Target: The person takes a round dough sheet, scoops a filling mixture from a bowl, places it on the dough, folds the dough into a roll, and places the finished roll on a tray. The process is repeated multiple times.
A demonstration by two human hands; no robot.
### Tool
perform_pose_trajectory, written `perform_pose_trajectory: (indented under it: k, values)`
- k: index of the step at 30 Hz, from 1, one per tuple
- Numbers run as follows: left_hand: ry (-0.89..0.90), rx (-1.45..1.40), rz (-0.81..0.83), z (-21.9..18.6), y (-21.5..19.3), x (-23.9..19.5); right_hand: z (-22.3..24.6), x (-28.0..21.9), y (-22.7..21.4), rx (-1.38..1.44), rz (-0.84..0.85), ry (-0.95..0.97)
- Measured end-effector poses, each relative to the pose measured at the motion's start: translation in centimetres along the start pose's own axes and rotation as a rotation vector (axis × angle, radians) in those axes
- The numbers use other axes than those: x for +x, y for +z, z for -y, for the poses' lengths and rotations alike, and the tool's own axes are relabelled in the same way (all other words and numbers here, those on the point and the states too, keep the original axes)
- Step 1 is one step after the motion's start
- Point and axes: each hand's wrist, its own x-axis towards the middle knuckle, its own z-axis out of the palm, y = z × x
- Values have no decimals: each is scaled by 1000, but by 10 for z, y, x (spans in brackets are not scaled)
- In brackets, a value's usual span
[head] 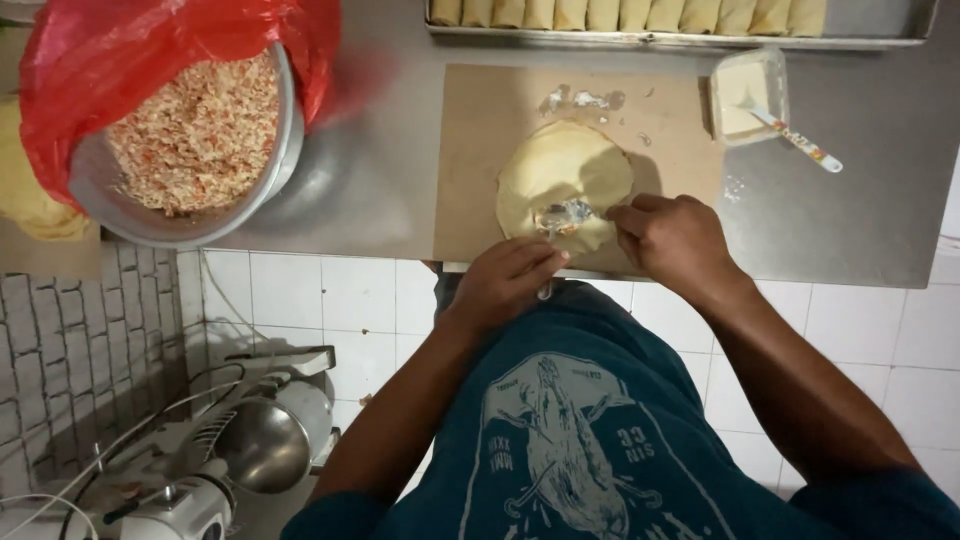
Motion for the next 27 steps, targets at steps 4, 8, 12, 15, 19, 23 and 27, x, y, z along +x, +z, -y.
perform_pose_trajectory:
  k: [4,8,12,15,19,23,27]
  values:
    - [8,-20,-5,4,3,-6,-2,-9,-3,-12,-110,23]
    - [-94,44,-154,-13,-19,16,-6,-27,0,74,-154,148]
    - [-186,31,-187,-22,-32,15,-1,-31,11,327,-163,228]
    - [-157,-94,-247,-27,-31,18,12,-21,5,191,-215,138]
    - [-171,-61,-239,-22,-20,12,5,-25,23,236,-231,174]
    - [-159,-48,-227,-22,-16,18,8,-31,21,264,-252,203]
    - [-71,209,-301,-23,-31,27,14,-39,17,338,-372,110]
